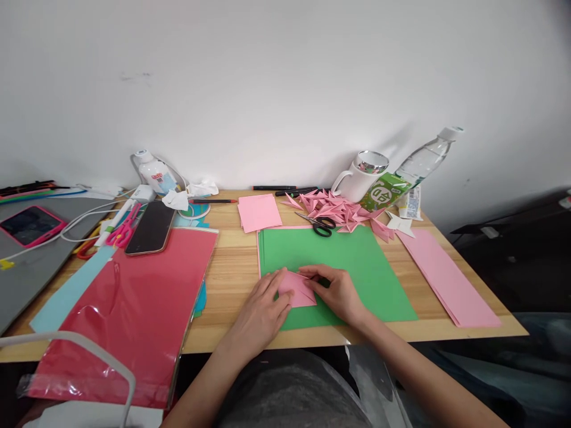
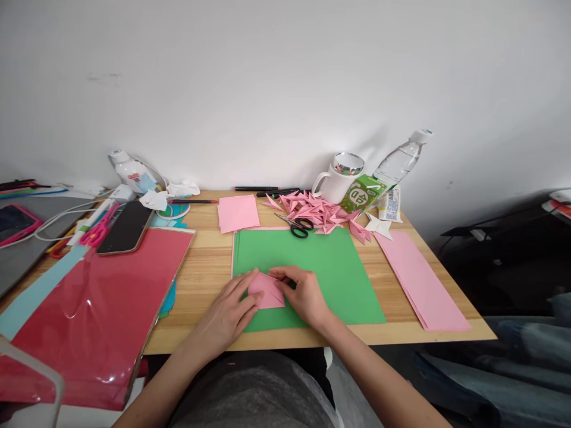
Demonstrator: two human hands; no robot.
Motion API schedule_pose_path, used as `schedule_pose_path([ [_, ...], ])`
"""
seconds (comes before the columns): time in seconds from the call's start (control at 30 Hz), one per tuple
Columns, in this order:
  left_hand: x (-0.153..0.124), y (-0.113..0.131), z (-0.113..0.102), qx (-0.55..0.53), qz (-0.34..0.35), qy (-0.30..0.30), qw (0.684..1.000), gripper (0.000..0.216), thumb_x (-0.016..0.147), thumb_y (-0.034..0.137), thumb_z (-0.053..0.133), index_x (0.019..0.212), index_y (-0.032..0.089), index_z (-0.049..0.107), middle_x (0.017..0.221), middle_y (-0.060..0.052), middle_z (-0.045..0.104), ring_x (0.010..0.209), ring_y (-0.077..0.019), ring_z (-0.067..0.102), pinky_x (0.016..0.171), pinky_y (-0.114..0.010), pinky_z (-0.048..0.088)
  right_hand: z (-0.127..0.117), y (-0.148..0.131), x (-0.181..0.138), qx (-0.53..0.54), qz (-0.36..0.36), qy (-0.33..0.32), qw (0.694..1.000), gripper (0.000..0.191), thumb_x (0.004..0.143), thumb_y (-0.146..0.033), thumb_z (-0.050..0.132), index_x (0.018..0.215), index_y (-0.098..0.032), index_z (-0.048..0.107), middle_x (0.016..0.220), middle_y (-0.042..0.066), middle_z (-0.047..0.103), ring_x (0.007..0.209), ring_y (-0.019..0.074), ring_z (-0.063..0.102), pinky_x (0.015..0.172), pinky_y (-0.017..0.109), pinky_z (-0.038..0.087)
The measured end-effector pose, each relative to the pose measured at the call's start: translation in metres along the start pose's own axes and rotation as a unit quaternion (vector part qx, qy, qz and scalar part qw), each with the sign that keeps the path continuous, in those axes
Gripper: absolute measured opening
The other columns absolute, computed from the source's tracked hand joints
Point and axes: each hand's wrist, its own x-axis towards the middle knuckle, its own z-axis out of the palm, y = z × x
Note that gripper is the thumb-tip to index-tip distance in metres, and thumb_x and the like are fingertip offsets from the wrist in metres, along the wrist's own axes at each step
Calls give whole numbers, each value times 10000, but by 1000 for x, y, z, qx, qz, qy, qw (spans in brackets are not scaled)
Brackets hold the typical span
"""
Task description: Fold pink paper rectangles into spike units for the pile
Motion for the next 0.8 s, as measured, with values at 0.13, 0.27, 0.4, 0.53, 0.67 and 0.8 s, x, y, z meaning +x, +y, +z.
schedule_pose_path([
  [0.13, -1, -1, 2, -2, -4, 16, 1000, 236, 890, 192, 441, 1075, 171, 586, 1326, -144, 446, 1224, -269, 439, 986, -474, 429, 1, -1, -4, -50, -137, 4, 989, 230, 871, -143, 493, 1009, -215, 663, 878, 56, 707, 767, 178, 619, 688, 333, 542],
  [0.27, -2, 0, 3, 3, -2, 21, 1000, 241, 892, 209, 446, 1080, 170, 591, 1279, -141, 475, 1205, -269, 457, 982, -465, 441, 1, -2, -10, -96, -195, -10, 976, 251, 880, -129, 482, 1061, -210, 637, 1004, 89, 678, 869, 192, 593, 724, 350, 542],
  [0.4, -1, 1, 3, 2, 0, 23, 1000, 232, 892, 204, 445, 1063, 167, 597, 1250, -135, 505, 1217, -262, 447, 987, -458, 444, 2, 0, -10, -106, -213, -25, 971, 254, 884, -139, 477, 1073, -214, 629, 1076, 83, 669, 870, 191, 582, 727, 358, 553],
  [0.53, -1, 1, 3, -4, -1, 27, 1000, 227, 887, 198, 454, 1054, 158, 603, 1236, -140, 514, 1221, -263, 443, 993, -452, 442, 2, 2, -9, -108, -223, -28, 968, 256, 893, -165, 466, 1086, -214, 627, 1072, 82, 678, 885, 199, 578, 748, 378, 552],
  [0.67, -1, 2, 4, -6, -3, 30, 1000, 230, 891, 198, 444, 1061, 173, 598, 1251, -129, 501, 1214, -260, 449, 978, -454, 453, 2, 5, -9, -110, -226, -37, 967, 236, 889, -167, 479, 1064, -204, 634, 1078, 80, 676, 895, 199, 571, 763, 381, 546],
  [0.8, -2, 2, 5, -5, -10, 35, 999, 227, 890, 200, 444, 1053, 177, 601, 1263, -131, 491, 1206, -260, 456, 977, -456, 451, 1, 5, -8, -115, -225, -48, 966, 241, 892, -172, 473, 1074, -211, 627, 1085, 80, 671, 903, 201, 571, 774, 386, 544],
])
